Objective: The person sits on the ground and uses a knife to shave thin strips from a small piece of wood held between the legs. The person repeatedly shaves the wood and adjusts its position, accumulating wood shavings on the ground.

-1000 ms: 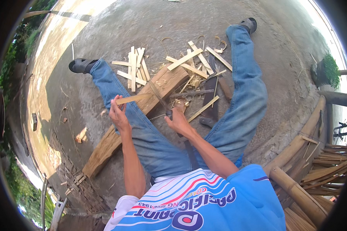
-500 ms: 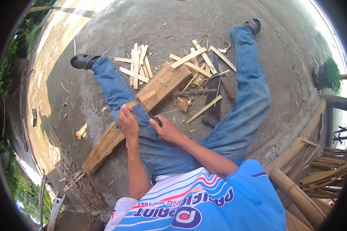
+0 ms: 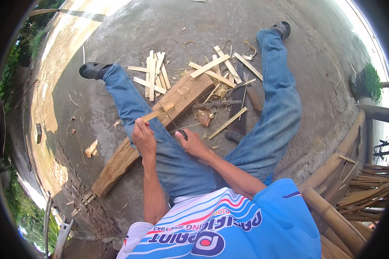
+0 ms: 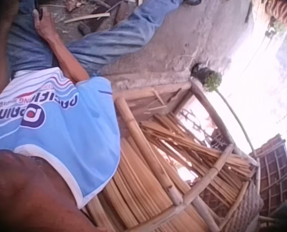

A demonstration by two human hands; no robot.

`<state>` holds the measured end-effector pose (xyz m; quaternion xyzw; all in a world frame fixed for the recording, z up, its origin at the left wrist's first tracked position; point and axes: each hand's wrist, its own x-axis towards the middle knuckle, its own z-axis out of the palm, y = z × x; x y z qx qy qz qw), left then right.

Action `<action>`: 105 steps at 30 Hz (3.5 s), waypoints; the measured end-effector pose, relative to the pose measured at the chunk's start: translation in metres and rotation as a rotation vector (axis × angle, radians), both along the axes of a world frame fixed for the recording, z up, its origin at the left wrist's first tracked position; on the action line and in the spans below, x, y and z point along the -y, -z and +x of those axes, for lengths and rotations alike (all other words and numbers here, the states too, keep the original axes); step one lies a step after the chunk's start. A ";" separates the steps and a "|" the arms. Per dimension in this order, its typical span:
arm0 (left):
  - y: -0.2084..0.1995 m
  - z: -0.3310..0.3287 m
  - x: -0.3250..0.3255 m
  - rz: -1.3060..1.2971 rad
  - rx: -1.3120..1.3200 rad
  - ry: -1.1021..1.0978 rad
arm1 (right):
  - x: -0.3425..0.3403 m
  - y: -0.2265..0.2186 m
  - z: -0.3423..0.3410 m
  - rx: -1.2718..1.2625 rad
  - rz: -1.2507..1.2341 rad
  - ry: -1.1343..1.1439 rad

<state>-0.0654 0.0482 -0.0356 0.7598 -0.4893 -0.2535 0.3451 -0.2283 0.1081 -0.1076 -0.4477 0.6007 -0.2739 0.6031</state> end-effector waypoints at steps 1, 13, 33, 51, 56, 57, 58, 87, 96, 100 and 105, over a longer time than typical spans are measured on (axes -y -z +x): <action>0.000 -0.002 -0.004 0.015 -0.020 -0.016 | -0.001 -0.003 -0.003 -0.077 -0.126 -0.003; 0.021 0.015 -0.007 -0.044 0.059 0.044 | -0.020 -0.001 0.008 -0.105 -0.441 -0.118; 0.010 0.004 -0.008 -0.011 0.036 -0.028 | -0.014 0.020 0.001 -0.179 -0.126 -0.048; 0.010 0.005 -0.012 -0.002 0.060 -0.025 | -0.022 0.027 -0.006 -0.261 -0.309 -0.106; 0.005 0.003 -0.010 0.044 0.108 -0.023 | -0.012 0.033 -0.015 -0.240 -0.197 -0.105; 0.007 0.002 -0.009 0.034 0.105 -0.026 | -0.016 0.032 -0.017 -0.223 -0.271 -0.155; 0.005 0.000 -0.005 0.015 0.104 -0.027 | -0.016 0.037 -0.016 -0.252 -0.211 -0.107; 0.014 -0.015 -0.047 0.282 -0.685 -0.044 | 0.080 -0.048 -0.029 0.508 0.007 0.202; -0.061 -0.025 0.041 0.009 -0.296 0.506 | 0.089 -0.049 -0.051 -0.019 -0.274 -0.349; -0.057 -0.019 0.040 -0.111 -0.357 0.313 | 0.084 -0.044 -0.043 -0.207 -0.449 -0.199; -0.015 -0.006 0.030 -0.284 -0.332 -0.012 | 0.051 -0.023 -0.032 -0.258 -0.141 -0.045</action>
